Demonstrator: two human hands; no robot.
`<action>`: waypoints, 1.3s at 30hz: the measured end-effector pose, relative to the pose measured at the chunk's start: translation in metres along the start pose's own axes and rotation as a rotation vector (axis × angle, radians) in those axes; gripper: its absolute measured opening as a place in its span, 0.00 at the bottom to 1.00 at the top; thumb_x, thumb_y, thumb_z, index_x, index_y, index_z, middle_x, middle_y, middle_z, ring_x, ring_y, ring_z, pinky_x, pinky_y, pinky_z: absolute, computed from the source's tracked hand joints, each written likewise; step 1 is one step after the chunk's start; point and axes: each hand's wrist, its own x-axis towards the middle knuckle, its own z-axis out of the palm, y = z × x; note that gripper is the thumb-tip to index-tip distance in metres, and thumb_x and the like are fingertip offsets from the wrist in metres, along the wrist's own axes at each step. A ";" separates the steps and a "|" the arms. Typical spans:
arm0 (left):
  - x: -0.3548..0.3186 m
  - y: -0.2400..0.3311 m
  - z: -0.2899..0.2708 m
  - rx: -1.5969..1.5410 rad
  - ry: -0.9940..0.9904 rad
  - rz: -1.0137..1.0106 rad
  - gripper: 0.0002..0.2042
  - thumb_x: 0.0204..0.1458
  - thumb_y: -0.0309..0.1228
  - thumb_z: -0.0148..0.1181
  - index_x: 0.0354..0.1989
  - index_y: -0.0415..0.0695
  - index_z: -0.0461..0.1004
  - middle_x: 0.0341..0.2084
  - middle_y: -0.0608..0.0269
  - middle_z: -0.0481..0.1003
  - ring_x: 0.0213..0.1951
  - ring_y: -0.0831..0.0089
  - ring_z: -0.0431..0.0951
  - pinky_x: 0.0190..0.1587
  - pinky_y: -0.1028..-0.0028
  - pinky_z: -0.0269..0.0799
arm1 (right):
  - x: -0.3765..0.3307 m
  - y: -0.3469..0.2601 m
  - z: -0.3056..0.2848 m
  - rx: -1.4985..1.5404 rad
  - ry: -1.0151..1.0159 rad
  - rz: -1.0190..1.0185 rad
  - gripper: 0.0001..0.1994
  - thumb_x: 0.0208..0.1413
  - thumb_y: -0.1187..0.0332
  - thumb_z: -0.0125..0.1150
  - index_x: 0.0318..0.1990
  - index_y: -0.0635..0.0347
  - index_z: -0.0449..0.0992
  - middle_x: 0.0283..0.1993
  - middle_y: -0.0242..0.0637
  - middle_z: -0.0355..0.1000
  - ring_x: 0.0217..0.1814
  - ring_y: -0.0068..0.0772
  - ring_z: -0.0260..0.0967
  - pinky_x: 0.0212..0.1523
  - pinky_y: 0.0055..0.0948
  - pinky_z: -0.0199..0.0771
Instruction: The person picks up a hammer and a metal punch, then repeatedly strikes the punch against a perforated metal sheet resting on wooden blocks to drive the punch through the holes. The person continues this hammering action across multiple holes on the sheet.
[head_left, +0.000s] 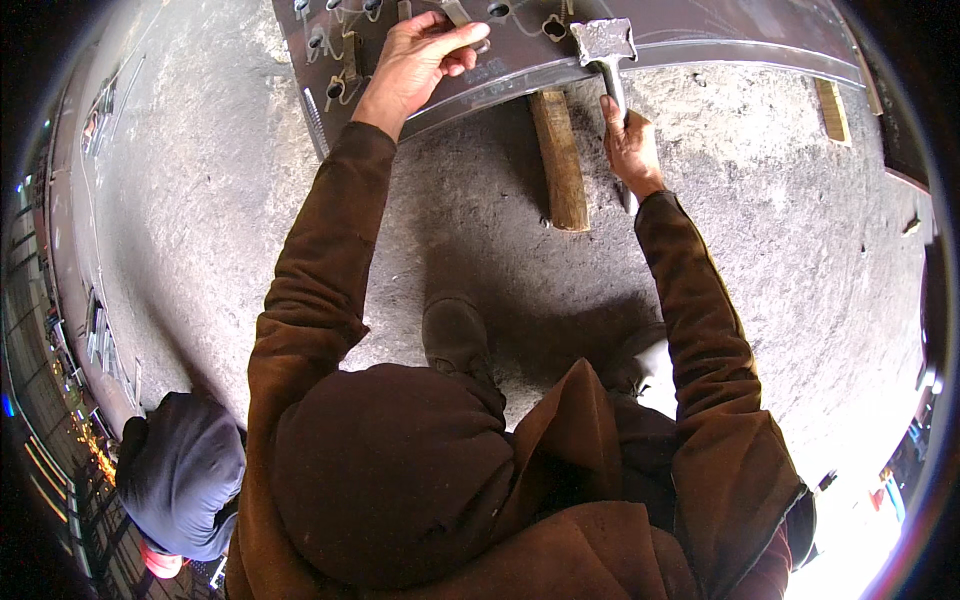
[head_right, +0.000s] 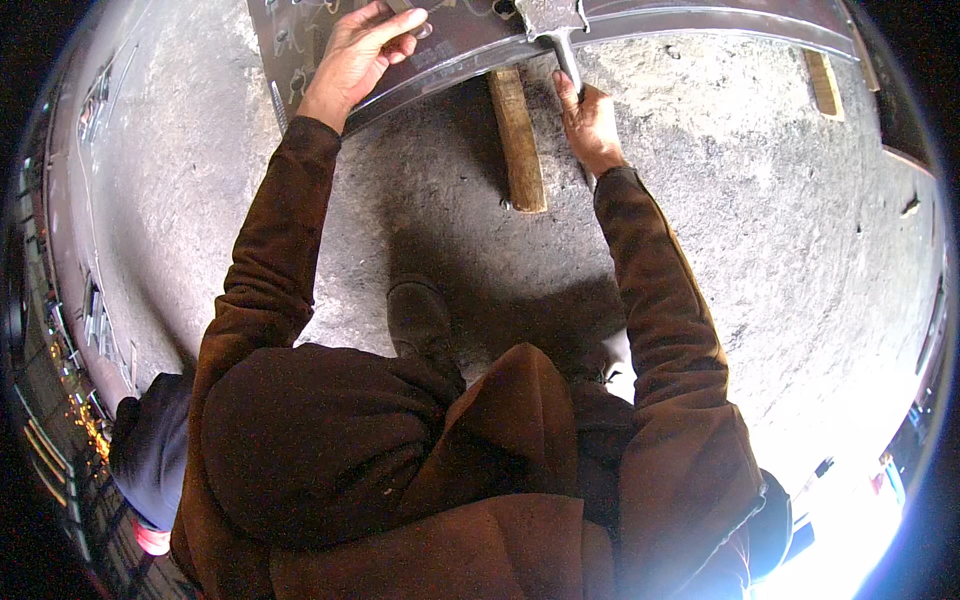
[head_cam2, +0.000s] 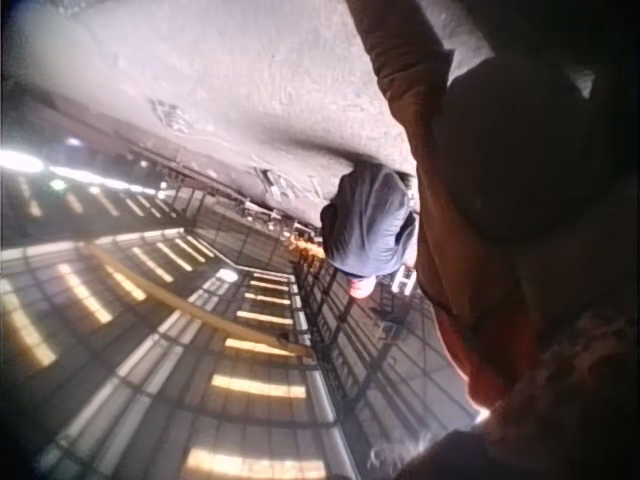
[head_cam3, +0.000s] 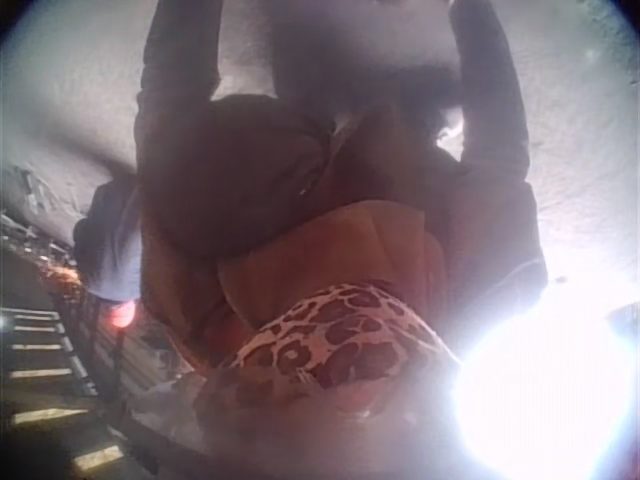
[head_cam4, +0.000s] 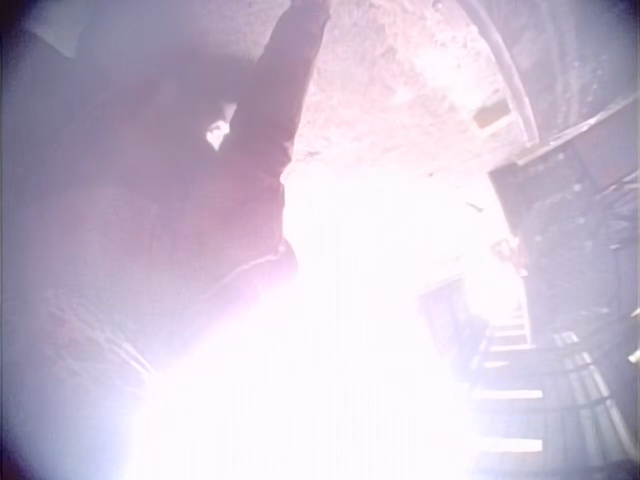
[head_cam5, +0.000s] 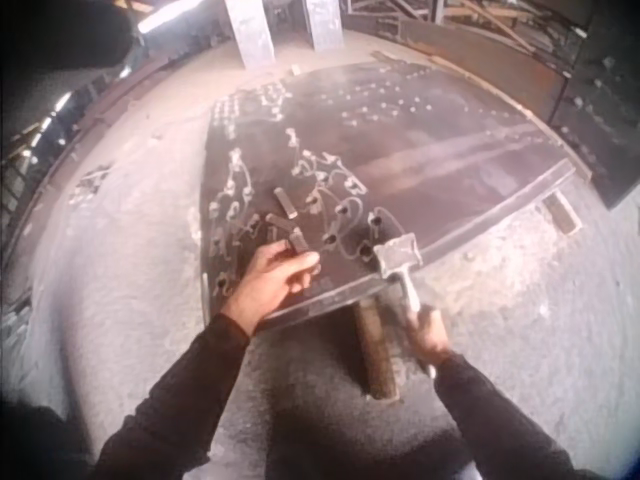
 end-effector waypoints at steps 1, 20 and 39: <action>-0.004 0.003 0.006 0.016 0.007 0.009 0.04 0.60 0.28 0.64 0.39 0.41 0.77 0.30 0.66 0.78 0.29 0.79 0.77 0.33 0.78 0.72 | 0.001 0.001 0.001 0.013 0.002 0.002 0.36 0.65 0.38 0.53 0.21 0.69 0.68 0.15 0.33 0.58 0.20 0.25 0.53 0.20 0.39 0.58; 0.016 -0.043 0.015 0.775 0.059 0.515 0.13 0.57 0.40 0.68 0.40 0.41 0.83 0.31 0.60 0.85 0.34 0.72 0.86 0.37 0.76 0.81 | -0.007 -0.013 0.002 -0.097 0.084 -0.011 0.33 0.65 0.42 0.55 0.31 0.74 0.76 0.18 0.45 0.66 0.22 0.31 0.62 0.27 0.41 0.68; 0.002 -0.057 0.020 0.770 0.111 0.626 0.10 0.56 0.35 0.69 0.40 0.43 0.81 0.31 0.59 0.83 0.33 0.67 0.85 0.38 0.72 0.81 | -0.022 -0.034 -0.009 -0.172 0.033 -0.018 0.34 0.64 0.39 0.54 0.32 0.71 0.76 0.19 0.45 0.68 0.22 0.34 0.68 0.29 0.37 0.71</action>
